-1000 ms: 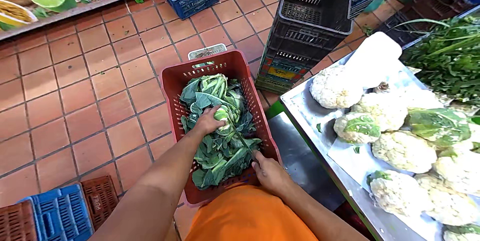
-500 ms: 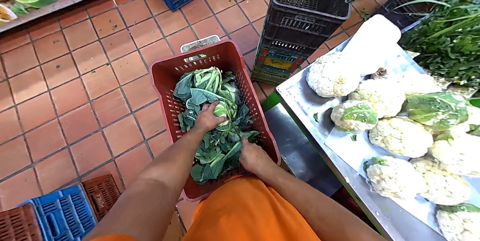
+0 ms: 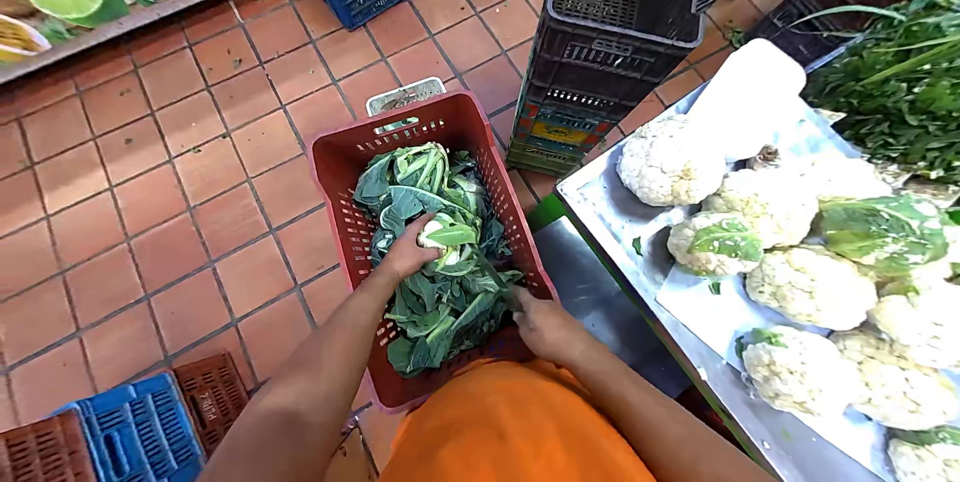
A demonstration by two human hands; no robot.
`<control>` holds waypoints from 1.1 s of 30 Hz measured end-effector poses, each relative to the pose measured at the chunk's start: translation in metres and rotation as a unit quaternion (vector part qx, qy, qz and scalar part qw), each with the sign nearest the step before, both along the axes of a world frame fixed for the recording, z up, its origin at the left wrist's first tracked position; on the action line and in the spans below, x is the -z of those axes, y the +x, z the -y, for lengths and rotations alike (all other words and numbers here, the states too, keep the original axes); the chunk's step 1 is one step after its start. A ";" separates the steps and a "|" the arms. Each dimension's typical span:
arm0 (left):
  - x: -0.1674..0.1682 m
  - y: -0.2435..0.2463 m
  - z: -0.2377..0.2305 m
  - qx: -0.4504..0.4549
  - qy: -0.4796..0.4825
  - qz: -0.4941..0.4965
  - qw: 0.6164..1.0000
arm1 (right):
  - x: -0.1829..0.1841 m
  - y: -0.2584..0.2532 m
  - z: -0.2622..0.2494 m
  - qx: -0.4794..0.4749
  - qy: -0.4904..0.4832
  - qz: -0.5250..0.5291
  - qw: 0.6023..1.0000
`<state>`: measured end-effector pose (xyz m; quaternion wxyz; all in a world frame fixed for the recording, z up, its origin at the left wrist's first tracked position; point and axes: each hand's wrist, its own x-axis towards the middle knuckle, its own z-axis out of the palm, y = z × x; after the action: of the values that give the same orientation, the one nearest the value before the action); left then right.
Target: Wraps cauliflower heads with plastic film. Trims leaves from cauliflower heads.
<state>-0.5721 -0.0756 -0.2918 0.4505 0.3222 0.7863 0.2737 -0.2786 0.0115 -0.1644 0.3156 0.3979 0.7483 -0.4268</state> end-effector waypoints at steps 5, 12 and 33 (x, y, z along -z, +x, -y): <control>-0.029 0.003 0.040 -0.154 0.119 0.194 0.962 | -0.041 0.049 -0.016 -0.004 0.022 0.020 1.000; -0.076 0.037 0.087 -0.338 0.221 0.408 0.819 | -0.036 0.058 0.007 -0.119 0.031 0.106 0.987; -0.086 0.073 0.087 -0.084 0.041 0.106 0.990 | -0.020 0.037 0.045 0.499 -0.336 -0.526 0.601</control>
<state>-0.4994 -0.1625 -0.2057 0.4934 0.2425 0.7466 0.3747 -0.2420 -0.0337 -0.1443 -0.2826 0.2819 0.2740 -0.8750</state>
